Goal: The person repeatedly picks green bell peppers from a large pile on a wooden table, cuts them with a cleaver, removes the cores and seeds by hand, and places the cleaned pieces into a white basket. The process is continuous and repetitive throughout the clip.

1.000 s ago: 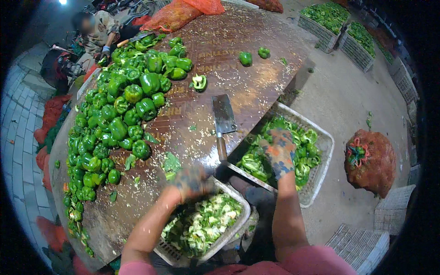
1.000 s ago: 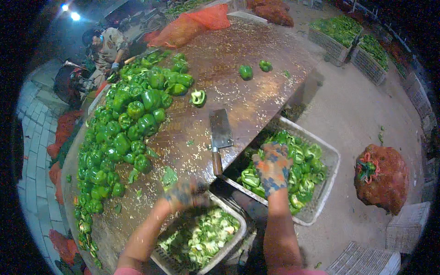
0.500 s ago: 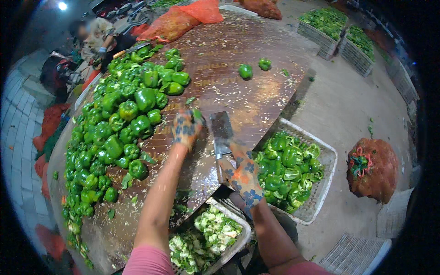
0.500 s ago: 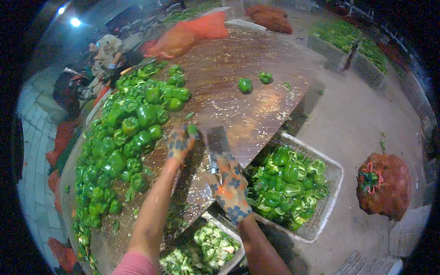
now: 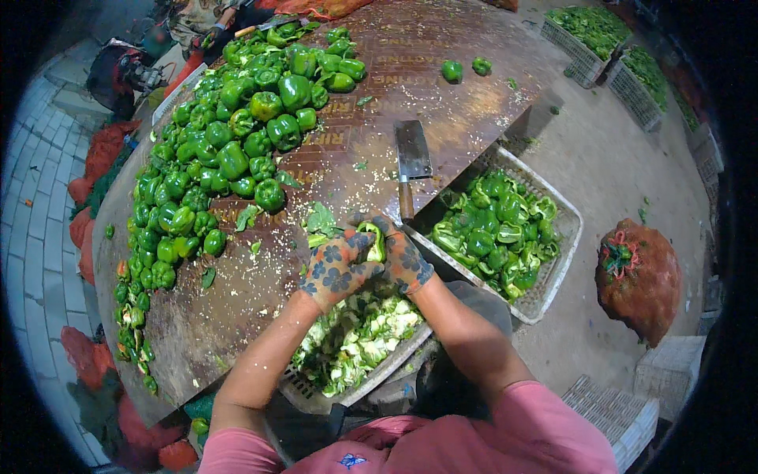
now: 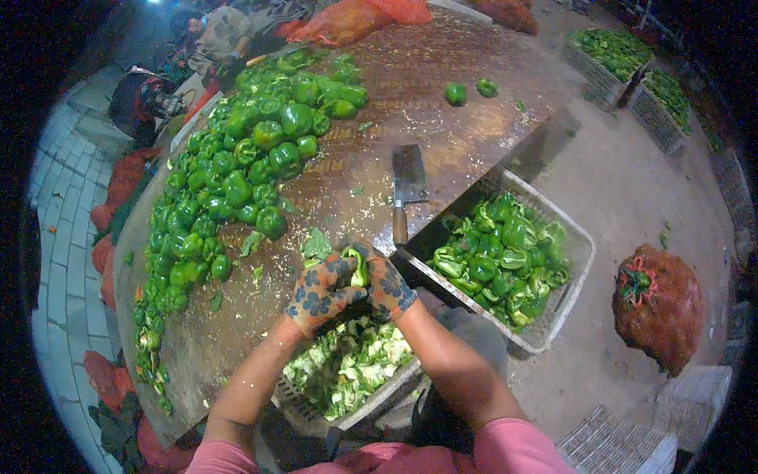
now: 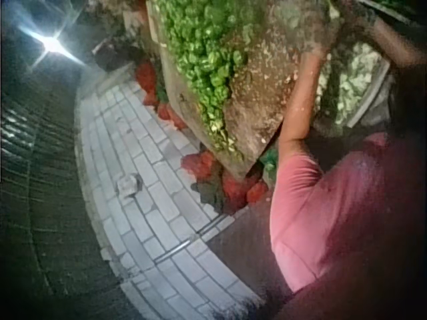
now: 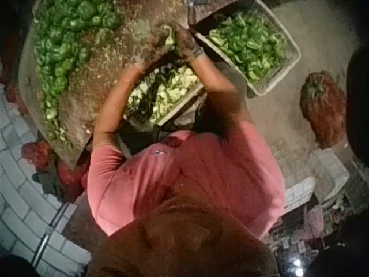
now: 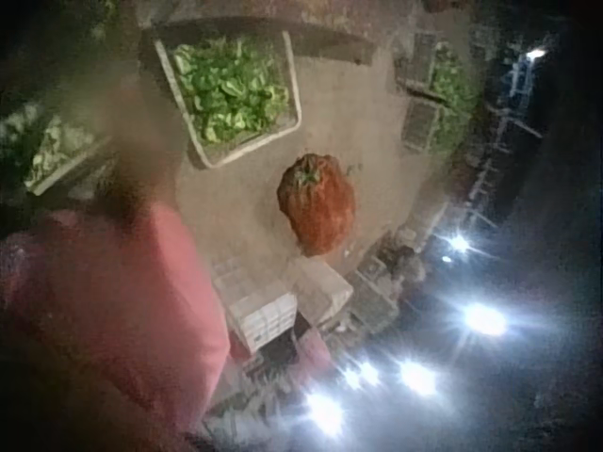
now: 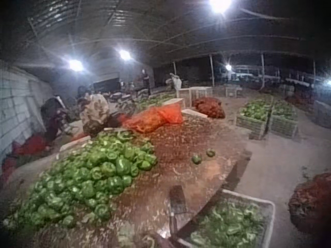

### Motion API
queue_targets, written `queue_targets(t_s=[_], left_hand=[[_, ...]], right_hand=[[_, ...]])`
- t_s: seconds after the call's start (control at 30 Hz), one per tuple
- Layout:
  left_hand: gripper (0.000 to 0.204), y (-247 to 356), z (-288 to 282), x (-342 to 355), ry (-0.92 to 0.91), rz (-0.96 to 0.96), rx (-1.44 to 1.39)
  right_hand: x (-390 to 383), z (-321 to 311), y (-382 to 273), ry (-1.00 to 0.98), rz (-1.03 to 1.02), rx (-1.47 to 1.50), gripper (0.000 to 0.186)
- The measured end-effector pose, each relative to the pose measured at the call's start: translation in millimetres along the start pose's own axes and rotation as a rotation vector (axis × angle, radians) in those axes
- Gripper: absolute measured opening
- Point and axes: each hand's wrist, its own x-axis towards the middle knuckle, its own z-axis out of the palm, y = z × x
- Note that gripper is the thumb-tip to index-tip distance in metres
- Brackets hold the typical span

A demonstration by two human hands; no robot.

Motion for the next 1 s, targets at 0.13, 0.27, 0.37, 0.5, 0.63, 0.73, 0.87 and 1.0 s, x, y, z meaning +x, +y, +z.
queue_targets(t_s=[0.13, 0.27, 0.37, 0.5, 0.63, 0.73, 0.87, 1.0], left_hand=[[0.042, 12.7, -2.1, -8.9, -0.004, 0.088, 0.070], [0.041, 9.0, 16.6, -15.3, 0.028, 0.160, 0.308], [0.038, 24.2, 25.0, -9.1, 0.101, 0.069, 0.168], [0.032, 25.1, 68.8, -4.9, 0.392, -0.059, 0.149], [0.049, 23.8, 73.8, -34.4, -0.042, -0.095, 0.223], [0.048, 17.7, 73.6, -51.7, 0.040, -0.129, 0.003], [0.040, 16.2, 102.9, -65.5, 0.031, -0.235, -0.171], [0.032, 30.8, 125.6, -58.9, -0.069, -0.383, -0.324]], right_hand=[[-8.9, 0.3, -7.8, -0.213, -0.327, -0.525, 0.048], [-14.9, -8.2, 6.8, -0.214, -0.675, -0.969, 0.054], [-17.2, -20.2, 2.2, -0.162, -0.298, 0.046, 0.041], [-45.4, -10.9, -54.8, 0.248, -0.255, 0.349, 0.018], [-111.9, -116.0, -150.4, 0.859, -0.229, -1.556, 0.038], [-125.0, -245.4, -141.5, 1.356, 0.001, -1.555, 0.046], [-79.7, -331.3, -66.5, 1.505, 0.151, -1.656, 0.058], [28.3, -287.7, -0.3, 1.457, -0.052, -1.351, 0.073]])
